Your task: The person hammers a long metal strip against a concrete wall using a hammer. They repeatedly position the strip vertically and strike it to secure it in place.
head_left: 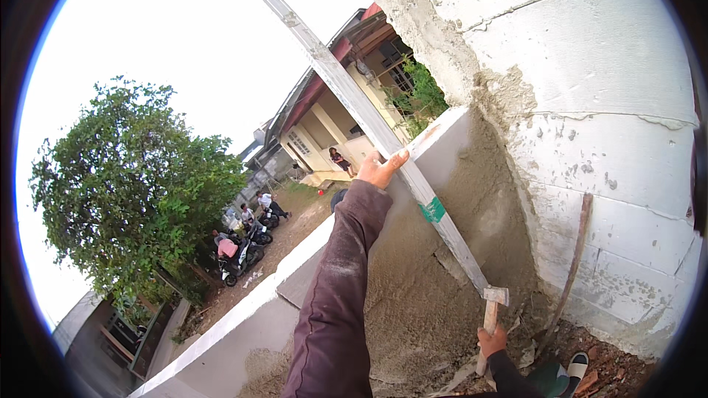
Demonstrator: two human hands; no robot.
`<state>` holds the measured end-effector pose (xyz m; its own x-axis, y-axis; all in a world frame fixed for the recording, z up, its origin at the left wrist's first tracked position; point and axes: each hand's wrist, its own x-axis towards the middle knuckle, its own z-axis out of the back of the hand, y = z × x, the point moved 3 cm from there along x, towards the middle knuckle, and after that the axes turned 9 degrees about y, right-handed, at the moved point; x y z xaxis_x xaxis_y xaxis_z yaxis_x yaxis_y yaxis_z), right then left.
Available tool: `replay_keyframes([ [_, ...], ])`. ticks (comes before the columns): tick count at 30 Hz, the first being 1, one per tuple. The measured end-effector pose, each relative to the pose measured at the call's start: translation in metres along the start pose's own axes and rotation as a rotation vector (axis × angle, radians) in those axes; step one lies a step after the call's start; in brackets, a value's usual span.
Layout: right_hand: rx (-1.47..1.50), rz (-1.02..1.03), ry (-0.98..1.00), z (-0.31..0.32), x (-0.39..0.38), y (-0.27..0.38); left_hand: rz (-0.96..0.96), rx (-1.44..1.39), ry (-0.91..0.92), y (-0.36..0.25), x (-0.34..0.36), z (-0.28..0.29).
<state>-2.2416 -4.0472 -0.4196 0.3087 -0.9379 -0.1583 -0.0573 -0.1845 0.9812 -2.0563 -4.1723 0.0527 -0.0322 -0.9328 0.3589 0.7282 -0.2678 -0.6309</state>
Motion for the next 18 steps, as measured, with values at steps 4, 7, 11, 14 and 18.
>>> replay_keyframes([
  [4,-0.305,0.021,0.066,0.041,0.009,-0.031,-0.089,-0.096,-0.110,-0.010,0.000,0.004],
  [7,-0.414,-0.009,0.084,0.070,0.013,-0.031,-0.138,-0.210,-0.084,-0.012,-0.002,0.004],
  [11,-0.388,0.024,0.165,0.096,0.029,-0.009,-0.066,-0.111,-0.079,0.001,-0.007,0.003],
  [14,-0.423,0.176,0.119,0.111,0.047,-0.013,-0.071,-0.137,0.001,-0.024,0.000,-0.012],
  [18,-0.389,0.244,0.139,0.111,0.052,-0.003,0.002,-0.115,-0.061,-0.014,-0.003,-0.008],
])
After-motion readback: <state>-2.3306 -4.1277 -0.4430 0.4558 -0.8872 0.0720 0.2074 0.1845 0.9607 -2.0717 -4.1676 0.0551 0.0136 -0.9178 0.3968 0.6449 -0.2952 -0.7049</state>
